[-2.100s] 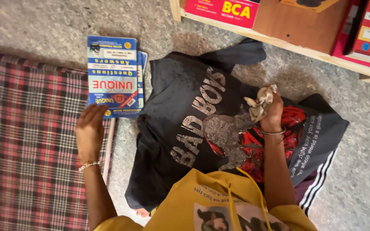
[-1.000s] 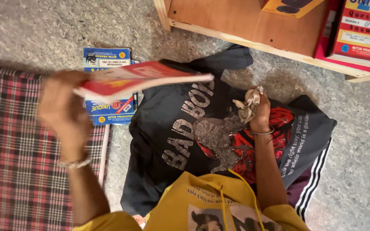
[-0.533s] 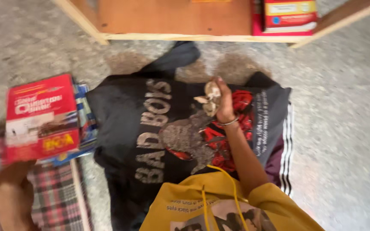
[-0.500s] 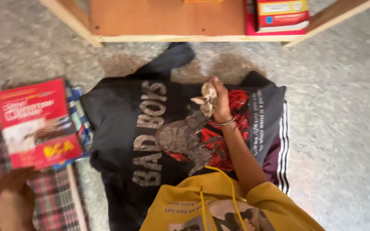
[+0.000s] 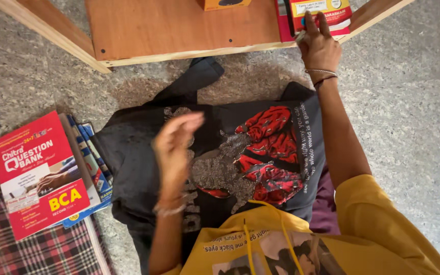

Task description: The person sits on the floor and wipes a wooden shelf with a cloth. They remove books and pens from the shelf, wipe the pens, and then wipe the shelf surface. The person places the books and pens back on the shelf.

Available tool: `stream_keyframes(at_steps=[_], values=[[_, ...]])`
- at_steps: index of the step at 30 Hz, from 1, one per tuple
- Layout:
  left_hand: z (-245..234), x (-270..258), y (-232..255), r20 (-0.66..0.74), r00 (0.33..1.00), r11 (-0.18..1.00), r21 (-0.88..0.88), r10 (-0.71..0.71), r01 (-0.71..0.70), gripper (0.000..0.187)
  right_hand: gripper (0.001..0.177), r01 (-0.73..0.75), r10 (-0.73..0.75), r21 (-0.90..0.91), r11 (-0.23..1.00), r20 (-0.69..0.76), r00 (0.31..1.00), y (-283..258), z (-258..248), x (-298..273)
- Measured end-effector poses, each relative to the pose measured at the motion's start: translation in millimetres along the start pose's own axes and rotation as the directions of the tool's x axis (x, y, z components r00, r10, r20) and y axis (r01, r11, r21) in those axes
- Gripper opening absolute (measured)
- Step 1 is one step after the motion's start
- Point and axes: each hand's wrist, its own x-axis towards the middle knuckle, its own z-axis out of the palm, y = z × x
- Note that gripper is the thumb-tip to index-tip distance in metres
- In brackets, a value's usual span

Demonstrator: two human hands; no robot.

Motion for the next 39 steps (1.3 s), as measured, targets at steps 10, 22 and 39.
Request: stream_keyframes(at_steps=[10, 22, 39], values=[[17.0, -4.8, -46.3, 0.463, 0.8, 0.554, -0.578, -0.383, 0.599, 0.073, 0.027, 0.202, -0.21, 0.202, 0.958, 0.02, 0.977, -88.9, -103.6, -110.3], [0.9, -1.3, -101.5, 0.063, 0.664, 0.66, -0.074, -0.745, 0.747, 0.082, 0.058, 0.179, -0.196, 0.265, 0.948, 0.04, 0.98, -28.6, -46.4, -39.0], [7.6, 6.6, -103.1, -0.007, 0.627, 0.577, -0.399, -0.779, 0.713, 0.049, 0.027, 0.356, -0.426, 0.396, 0.846, 0.102, 0.899, -143.1, -140.9, -159.3]])
